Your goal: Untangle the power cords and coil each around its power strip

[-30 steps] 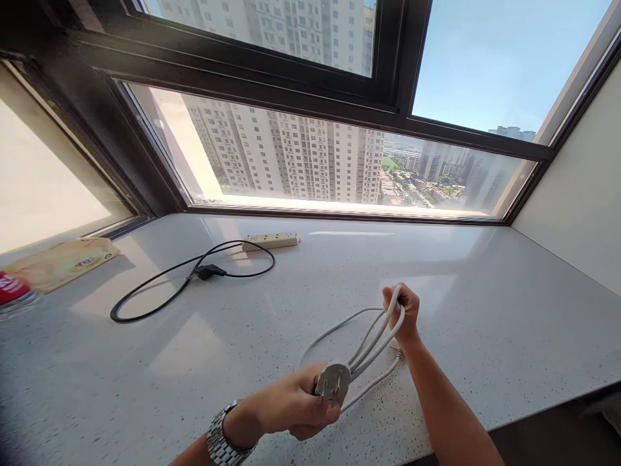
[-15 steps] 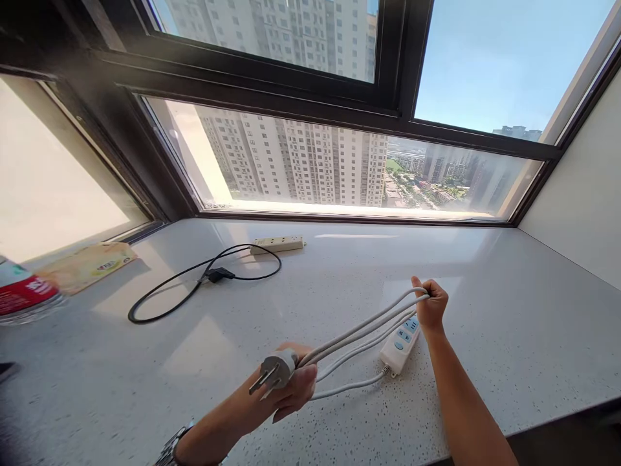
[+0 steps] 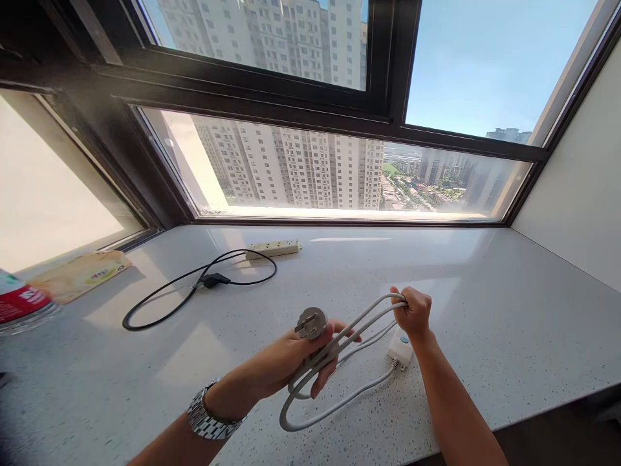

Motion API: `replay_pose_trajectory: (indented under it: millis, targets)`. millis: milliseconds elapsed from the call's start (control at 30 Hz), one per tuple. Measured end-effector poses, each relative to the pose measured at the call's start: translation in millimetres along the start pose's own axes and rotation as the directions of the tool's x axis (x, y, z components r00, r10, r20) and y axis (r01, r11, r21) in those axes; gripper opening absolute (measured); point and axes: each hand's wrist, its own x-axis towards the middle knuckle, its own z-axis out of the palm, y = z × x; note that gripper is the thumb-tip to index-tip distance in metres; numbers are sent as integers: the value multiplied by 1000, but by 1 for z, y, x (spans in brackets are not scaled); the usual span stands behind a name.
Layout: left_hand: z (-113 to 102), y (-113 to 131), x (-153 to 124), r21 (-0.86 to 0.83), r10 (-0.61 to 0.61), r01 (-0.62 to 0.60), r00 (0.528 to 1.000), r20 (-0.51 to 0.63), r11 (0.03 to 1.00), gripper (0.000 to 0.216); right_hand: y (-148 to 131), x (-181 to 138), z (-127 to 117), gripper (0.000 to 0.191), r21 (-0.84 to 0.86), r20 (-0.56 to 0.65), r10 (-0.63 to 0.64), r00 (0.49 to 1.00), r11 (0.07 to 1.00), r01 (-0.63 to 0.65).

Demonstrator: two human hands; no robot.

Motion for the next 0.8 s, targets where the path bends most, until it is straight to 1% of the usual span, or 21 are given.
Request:
replay_pose_trajectory:
  millis: [100,167,200,267,300,333,367,400,433,467,500,533,567,600,633,667,700,767,800]
  targets:
    - [11,8,7,23,-58,56,997,51,998,55,-8,-1,5,50,-11,61,-73,996,997,74]
    - [17,12,11,5,-97,97,994,52,995,49,-10,-2,8,51,15,49,-55,997,998,54]
    - [19,14,13,-20,-110,111,993,41,994,47,-10,-3,9,51,40,34,-20,999,999,19]
    - [21,18,13,-89,-101,102,995,9,991,47,-8,-5,12,51,115,31,112,993,987,-115]
    - [20,20,12,-121,-77,75,997,-9,990,49,-5,-6,13,50,162,67,199,978,965,-207]
    - [19,23,11,-149,-41,36,999,-27,988,51,-2,-8,14,48,211,141,280,949,929,-305]
    - [17,26,9,-177,10,-19,999,-49,984,52,2,-9,15,46,252,248,340,907,881,-400]
    - [13,29,6,-204,78,-93,994,-77,975,53,5,-10,15,45,279,378,363,852,832,-479]
    - [8,33,3,-227,160,-183,980,-114,957,54,9,-11,14,46,291,514,343,786,792,-536]
    - [1,36,1,-243,253,-287,954,-161,926,53,12,-12,14,47,289,637,291,713,768,-572]
    - [-7,40,-2,-250,345,-393,914,-213,885,52,14,-13,12,48,275,737,228,636,759,-591]
    - [-17,43,-5,-244,426,-486,866,-261,839,51,16,-13,10,49,257,811,167,560,759,-598]
    - [-28,46,-8,-227,487,-558,819,-302,798,49,17,-13,8,49,237,862,118,492,765,-599]
    - [-41,49,-11,-201,522,-601,784,-335,774,46,18,-13,5,51,218,897,83,435,771,-598]
    - [-54,51,-15,-170,532,-614,767,-357,771,43,17,-12,2,55,195,919,65,388,780,-595]
    - [-68,54,-20,-137,520,-601,768,-374,788,39,16,-11,0,59,168,935,61,350,793,-586]
    - [-82,56,-25,-107,487,-566,779,-395,818,35,14,-10,-3,63,133,947,62,315,817,-561]
    - [-106,61,-37,-81,389,-477,792,-470,875,34,8,-8,-6,66,44,961,85,262,891,-451]
    - [-116,64,-43,-91,335,-442,785,-521,893,37,4,-7,-6,65,2,965,96,246,929,-370]
